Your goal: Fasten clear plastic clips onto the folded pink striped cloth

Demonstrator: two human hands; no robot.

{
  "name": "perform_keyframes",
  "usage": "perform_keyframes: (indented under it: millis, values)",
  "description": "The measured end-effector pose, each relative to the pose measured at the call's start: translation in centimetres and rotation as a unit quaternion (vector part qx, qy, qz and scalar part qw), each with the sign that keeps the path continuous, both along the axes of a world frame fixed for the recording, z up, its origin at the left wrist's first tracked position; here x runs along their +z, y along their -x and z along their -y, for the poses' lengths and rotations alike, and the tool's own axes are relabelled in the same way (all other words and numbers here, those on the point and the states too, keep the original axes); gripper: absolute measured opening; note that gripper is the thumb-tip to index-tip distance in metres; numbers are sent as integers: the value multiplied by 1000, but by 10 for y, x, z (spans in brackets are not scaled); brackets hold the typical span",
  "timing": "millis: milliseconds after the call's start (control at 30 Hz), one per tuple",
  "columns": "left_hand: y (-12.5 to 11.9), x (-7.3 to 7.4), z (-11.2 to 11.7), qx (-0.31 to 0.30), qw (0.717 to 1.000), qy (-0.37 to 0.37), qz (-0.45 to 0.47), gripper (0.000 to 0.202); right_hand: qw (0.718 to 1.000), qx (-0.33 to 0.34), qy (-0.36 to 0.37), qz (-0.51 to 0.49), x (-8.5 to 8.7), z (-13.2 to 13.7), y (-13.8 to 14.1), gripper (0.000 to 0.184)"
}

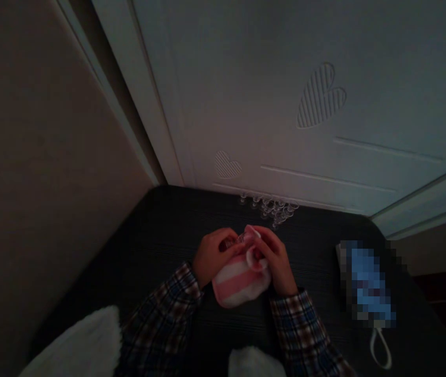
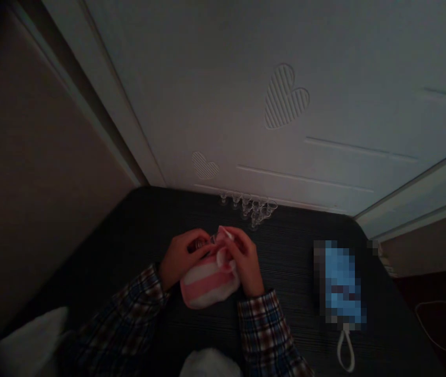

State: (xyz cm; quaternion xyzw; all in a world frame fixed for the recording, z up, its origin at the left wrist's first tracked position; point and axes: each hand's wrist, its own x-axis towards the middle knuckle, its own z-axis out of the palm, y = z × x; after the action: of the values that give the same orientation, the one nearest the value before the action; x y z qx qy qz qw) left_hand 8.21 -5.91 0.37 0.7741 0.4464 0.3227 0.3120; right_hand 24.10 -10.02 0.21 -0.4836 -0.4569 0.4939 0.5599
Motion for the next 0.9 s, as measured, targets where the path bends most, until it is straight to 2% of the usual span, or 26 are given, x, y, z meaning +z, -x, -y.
perform_keyframes:
  millis: [167, 367, 500, 733, 900]
  values:
    - [2, -1, -1, 8, 999, 40, 19, 26, 1000, -7, 8, -20, -4, -1, -1, 30]
    - [2, -6, -3, 14, 999, 37, 5, 26, 996, -76, 11, -46, -17, -5, -3, 14]
    - [3, -6, -5, 33, 999, 19, -7, 26, 995, -65, 14, -75, -20, -6, -2, 16]
    - [4, -3, -5, 32, 999, 13, -19, 27, 998, -57, 2, -16, -18, -7, 3, 19]
    - [4, -6, -4, 32, 999, 28, -13, 28, 996, -56, -27, 59, -18, -6, 5, 17]
